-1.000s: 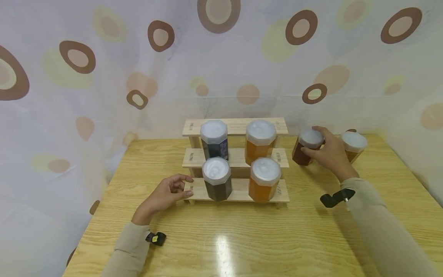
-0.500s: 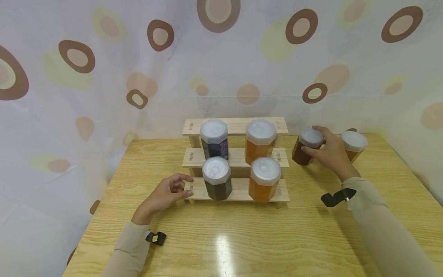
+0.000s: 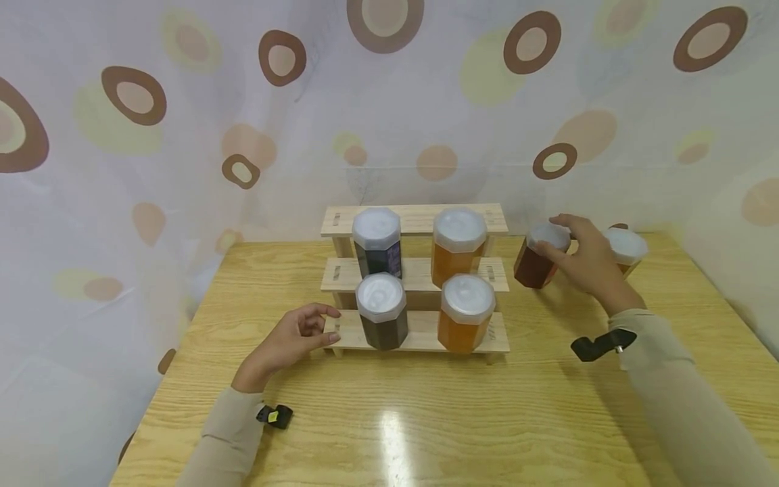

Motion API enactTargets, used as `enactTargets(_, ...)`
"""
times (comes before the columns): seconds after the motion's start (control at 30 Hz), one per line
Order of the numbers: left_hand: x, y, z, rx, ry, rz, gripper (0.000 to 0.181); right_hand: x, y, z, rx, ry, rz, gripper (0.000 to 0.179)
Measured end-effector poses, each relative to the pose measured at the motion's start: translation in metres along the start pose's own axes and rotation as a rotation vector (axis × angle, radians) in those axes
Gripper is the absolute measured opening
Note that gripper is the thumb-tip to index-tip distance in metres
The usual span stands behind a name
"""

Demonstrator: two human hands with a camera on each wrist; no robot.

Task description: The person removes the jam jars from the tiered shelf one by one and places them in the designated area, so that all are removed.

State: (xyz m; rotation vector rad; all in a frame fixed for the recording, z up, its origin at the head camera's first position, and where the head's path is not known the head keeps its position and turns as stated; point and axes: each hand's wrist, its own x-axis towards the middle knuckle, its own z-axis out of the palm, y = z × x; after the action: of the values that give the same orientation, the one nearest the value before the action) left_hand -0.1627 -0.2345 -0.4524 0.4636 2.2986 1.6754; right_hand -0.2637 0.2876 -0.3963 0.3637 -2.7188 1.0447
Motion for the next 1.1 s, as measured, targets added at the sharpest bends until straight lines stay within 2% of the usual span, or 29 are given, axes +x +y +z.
enactTargets(0.27, 0.000, 0.002, 0.000, 0.001, 0.002, -0.010, 0.038, -0.001, -0.012, -0.013, -0.028, 0.004, 0.000, 0.059)
enactTargets(0.43, 0.000, 0.002, 0.000, 0.002, 0.004, -0.010, 0.038, -0.002, -0.020, -0.025, -0.021, 0.056, 0.001, 0.057)
enactTargets(0.67, 0.000, 0.001, 0.000, -0.007, -0.001, 0.000, 0.037, -0.002, -0.035, -0.036, 0.003, 0.116, -0.057, 0.051)
enactTargets(1.1, -0.001, 0.001, 0.000, -0.006, 0.001, 0.008, 0.037, -0.006, -0.075, -0.036, 0.047, 0.120, -0.152, 0.050)
